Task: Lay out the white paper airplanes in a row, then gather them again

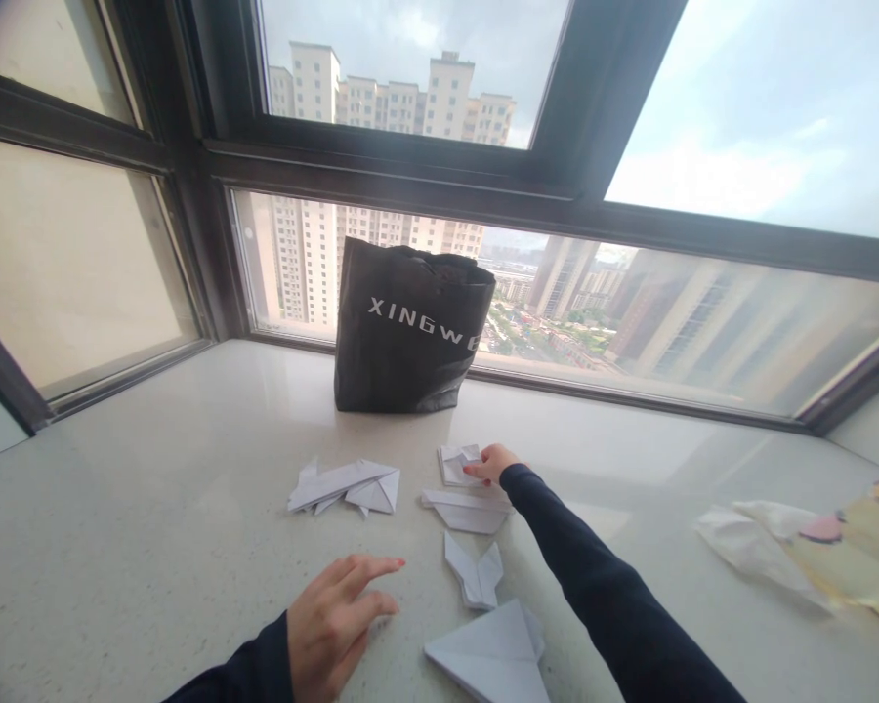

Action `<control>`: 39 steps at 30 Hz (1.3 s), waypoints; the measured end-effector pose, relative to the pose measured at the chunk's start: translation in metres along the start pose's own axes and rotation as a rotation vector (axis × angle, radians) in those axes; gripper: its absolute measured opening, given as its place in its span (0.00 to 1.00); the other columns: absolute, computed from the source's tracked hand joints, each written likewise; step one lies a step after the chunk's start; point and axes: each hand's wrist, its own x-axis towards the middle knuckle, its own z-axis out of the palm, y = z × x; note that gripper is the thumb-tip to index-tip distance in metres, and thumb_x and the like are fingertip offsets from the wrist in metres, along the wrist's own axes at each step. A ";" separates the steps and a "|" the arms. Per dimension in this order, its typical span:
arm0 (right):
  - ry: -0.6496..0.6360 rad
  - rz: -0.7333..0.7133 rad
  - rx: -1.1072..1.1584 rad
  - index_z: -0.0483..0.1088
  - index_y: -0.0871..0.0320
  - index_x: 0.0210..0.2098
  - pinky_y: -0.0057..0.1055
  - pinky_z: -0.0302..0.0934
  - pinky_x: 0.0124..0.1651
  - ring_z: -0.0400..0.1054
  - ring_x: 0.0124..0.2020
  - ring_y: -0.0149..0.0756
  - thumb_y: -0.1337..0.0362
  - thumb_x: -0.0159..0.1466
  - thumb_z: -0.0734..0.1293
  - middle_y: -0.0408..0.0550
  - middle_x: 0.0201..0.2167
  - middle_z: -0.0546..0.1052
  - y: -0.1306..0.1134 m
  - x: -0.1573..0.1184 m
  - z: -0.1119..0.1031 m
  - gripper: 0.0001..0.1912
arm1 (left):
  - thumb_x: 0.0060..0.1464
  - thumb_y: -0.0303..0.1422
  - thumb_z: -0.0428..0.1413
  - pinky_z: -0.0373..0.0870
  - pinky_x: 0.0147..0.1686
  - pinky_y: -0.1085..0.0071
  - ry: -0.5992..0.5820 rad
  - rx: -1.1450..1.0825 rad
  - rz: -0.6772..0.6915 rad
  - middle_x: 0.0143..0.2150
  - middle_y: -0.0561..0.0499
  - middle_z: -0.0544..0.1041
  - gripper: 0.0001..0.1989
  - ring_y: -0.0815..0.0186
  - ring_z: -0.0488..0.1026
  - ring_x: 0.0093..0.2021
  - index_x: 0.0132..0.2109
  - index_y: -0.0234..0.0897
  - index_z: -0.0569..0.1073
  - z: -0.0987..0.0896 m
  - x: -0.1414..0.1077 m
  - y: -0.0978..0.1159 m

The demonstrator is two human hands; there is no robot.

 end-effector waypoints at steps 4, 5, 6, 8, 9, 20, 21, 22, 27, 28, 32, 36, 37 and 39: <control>0.167 0.047 -0.050 0.64 0.59 0.36 0.38 0.54 0.36 0.64 0.41 0.47 0.50 0.46 0.67 0.53 0.36 0.72 0.004 -0.004 0.003 0.24 | 0.36 0.18 0.46 0.63 0.44 0.63 0.018 0.015 -0.013 0.52 0.49 0.64 0.19 0.61 0.62 0.47 0.38 0.39 0.66 0.002 -0.001 0.002; 0.202 0.050 -0.058 0.62 0.59 0.40 0.41 0.53 0.38 0.62 0.43 0.50 0.50 0.45 0.67 0.56 0.40 0.70 0.004 -0.005 0.003 0.27 | 0.36 0.18 0.46 0.63 0.44 0.63 0.030 0.028 -0.019 0.52 0.49 0.64 0.20 0.61 0.63 0.47 0.39 0.39 0.66 0.002 0.000 0.001; 0.231 0.048 -0.064 0.60 0.59 0.43 0.42 0.52 0.39 0.60 0.45 0.51 0.50 0.45 0.67 0.57 0.42 0.68 0.004 -0.007 0.004 0.30 | 0.36 0.18 0.46 0.62 0.44 0.62 0.047 0.043 -0.027 0.52 0.49 0.64 0.21 0.62 0.63 0.47 0.40 0.39 0.66 0.001 0.001 -0.001; 0.271 0.029 -0.066 0.58 0.56 0.46 0.42 0.51 0.40 0.58 0.47 0.51 0.51 0.46 0.67 0.56 0.44 0.67 0.003 -0.010 0.006 0.31 | 0.37 0.18 0.45 0.62 0.46 0.62 0.099 0.087 -0.050 0.52 0.48 0.64 0.22 0.61 0.62 0.48 0.42 0.39 0.66 -0.002 0.005 -0.010; 0.283 0.017 -0.062 0.58 0.55 0.46 0.42 0.51 0.40 0.58 0.48 0.50 0.52 0.46 0.67 0.54 0.44 0.67 0.002 -0.011 0.007 0.30 | 0.38 0.18 0.45 0.61 0.47 0.61 0.126 0.124 -0.074 0.52 0.48 0.64 0.23 0.61 0.61 0.49 0.43 0.38 0.66 -0.005 0.008 -0.017; 0.436 -0.031 0.072 0.61 0.53 0.45 0.39 0.54 0.38 0.65 0.39 0.40 0.58 0.57 0.58 0.48 0.39 0.69 0.000 -0.032 -0.007 0.16 | 0.47 0.20 0.45 0.64 0.44 0.66 -0.008 0.302 -0.457 0.44 0.43 0.73 0.17 0.62 0.70 0.43 0.44 0.31 0.69 -0.033 0.029 -0.078; 0.447 -0.057 0.086 0.60 0.53 0.45 0.40 0.54 0.39 0.65 0.37 0.39 0.59 0.58 0.57 0.48 0.39 0.69 0.000 -0.039 -0.009 0.15 | 0.48 0.21 0.45 0.65 0.42 0.66 -0.002 0.286 -0.474 0.42 0.44 0.75 0.16 0.62 0.71 0.41 0.43 0.33 0.70 -0.035 0.028 -0.080; 0.452 -0.090 0.099 0.60 0.53 0.45 0.40 0.54 0.40 0.65 0.36 0.38 0.59 0.59 0.57 0.48 0.40 0.69 -0.002 -0.047 -0.010 0.15 | 0.49 0.22 0.45 0.66 0.40 0.67 0.008 0.268 -0.494 0.39 0.45 0.76 0.15 0.62 0.72 0.39 0.41 0.34 0.71 -0.038 0.028 -0.081; 0.396 -0.329 0.193 0.64 0.53 0.42 0.34 0.57 0.41 0.66 0.34 0.32 0.59 0.58 0.57 0.45 0.36 0.70 -0.017 -0.092 -0.005 0.13 | 0.55 0.32 0.42 0.66 0.37 0.60 0.165 0.155 -0.580 0.38 0.41 0.75 0.16 0.55 0.72 0.38 0.43 0.34 0.71 -0.066 0.035 -0.077; 0.366 -0.412 0.263 0.65 0.55 0.41 0.33 0.58 0.40 0.65 0.34 0.32 0.59 0.58 0.57 0.46 0.35 0.70 -0.022 -0.100 -0.003 0.13 | 0.55 0.33 0.40 0.65 0.40 0.60 0.202 0.114 -0.567 0.41 0.40 0.74 0.17 0.55 0.71 0.41 0.45 0.32 0.70 -0.071 0.039 -0.073; 0.216 -0.554 0.632 0.62 0.59 0.42 0.29 0.61 0.30 0.65 0.28 0.31 0.55 0.56 0.60 0.48 0.33 0.70 -0.047 -0.119 -0.004 0.18 | 0.56 0.34 0.40 0.66 0.40 0.74 0.184 -0.166 -0.405 0.40 0.48 0.75 0.17 0.65 0.72 0.39 0.43 0.33 0.71 -0.071 0.061 -0.047; 0.034 -0.537 0.823 0.64 0.61 0.31 0.26 0.59 0.21 0.63 0.19 0.28 0.53 0.50 0.64 0.42 0.20 0.69 -0.057 -0.119 -0.016 0.17 | 0.53 0.35 0.45 0.69 0.34 0.75 0.106 -0.410 -0.312 0.33 0.50 0.77 0.15 0.66 0.73 0.34 0.38 0.32 0.73 -0.052 0.081 -0.030; 0.028 -0.514 0.817 0.65 0.61 0.29 0.25 0.59 0.20 0.63 0.19 0.28 0.53 0.49 0.65 0.41 0.18 0.68 -0.055 -0.117 -0.019 0.17 | 0.52 0.34 0.46 0.69 0.33 0.74 0.106 -0.434 -0.321 0.32 0.49 0.78 0.14 0.65 0.73 0.33 0.38 0.31 0.73 -0.048 0.085 -0.030; 0.052 -0.444 0.785 0.66 0.61 0.28 0.24 0.58 0.19 0.62 0.19 0.28 0.51 0.47 0.65 0.41 0.16 0.69 -0.044 -0.112 -0.024 0.18 | 0.50 0.33 0.48 0.70 0.31 0.74 0.107 -0.466 -0.353 0.32 0.48 0.77 0.14 0.65 0.74 0.32 0.39 0.30 0.73 -0.039 0.092 -0.032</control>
